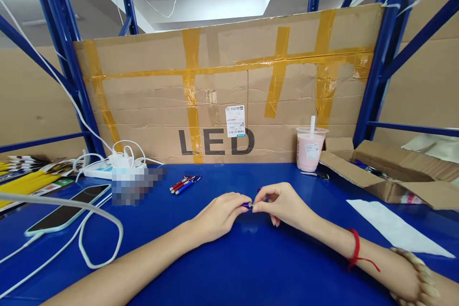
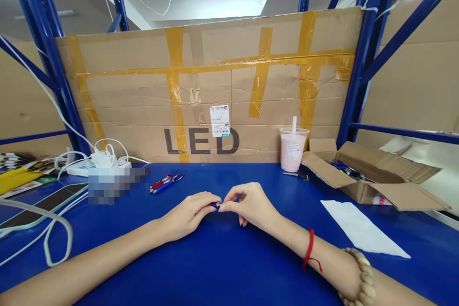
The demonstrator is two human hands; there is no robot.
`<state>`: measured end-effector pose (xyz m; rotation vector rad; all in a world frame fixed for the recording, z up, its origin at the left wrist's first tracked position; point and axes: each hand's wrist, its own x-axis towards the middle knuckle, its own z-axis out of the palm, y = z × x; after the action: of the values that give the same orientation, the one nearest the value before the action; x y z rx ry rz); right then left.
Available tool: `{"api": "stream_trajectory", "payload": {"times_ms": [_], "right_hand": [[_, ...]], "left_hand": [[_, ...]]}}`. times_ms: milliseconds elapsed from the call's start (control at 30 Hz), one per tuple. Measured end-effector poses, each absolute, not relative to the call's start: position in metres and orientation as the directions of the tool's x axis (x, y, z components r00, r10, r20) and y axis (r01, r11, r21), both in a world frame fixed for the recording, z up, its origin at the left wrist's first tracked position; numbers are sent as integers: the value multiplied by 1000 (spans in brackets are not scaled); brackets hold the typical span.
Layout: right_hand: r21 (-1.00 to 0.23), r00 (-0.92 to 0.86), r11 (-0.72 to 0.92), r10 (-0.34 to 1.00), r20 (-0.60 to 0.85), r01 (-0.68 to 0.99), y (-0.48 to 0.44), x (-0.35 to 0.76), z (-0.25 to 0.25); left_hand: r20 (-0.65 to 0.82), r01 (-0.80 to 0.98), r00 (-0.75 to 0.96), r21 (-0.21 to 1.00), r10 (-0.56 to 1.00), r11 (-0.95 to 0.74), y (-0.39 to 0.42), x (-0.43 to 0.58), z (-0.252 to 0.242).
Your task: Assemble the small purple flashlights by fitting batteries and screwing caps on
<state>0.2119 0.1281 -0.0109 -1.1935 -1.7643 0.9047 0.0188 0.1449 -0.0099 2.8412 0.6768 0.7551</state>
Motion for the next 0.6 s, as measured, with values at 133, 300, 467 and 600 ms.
{"api": "stream_trajectory", "payload": {"times_ms": [133, 300, 467, 600], "right_hand": [[-786, -361, 431, 888, 284, 444, 125, 214, -12], [-514, -534, 661, 748, 395, 546, 121, 215, -12], [-421, -526, 670, 742, 416, 612, 115, 211, -10], [-683, -487, 492, 844, 223, 540, 113, 208, -10]], "left_hand": [[453, 365, 778, 240, 436, -900, 146, 19, -11], [454, 389, 785, 169, 422, -906, 149, 18, -16], [502, 430, 797, -82, 335, -899, 148, 17, -19], [515, 442, 805, -187, 296, -877, 147, 18, -18]]}}
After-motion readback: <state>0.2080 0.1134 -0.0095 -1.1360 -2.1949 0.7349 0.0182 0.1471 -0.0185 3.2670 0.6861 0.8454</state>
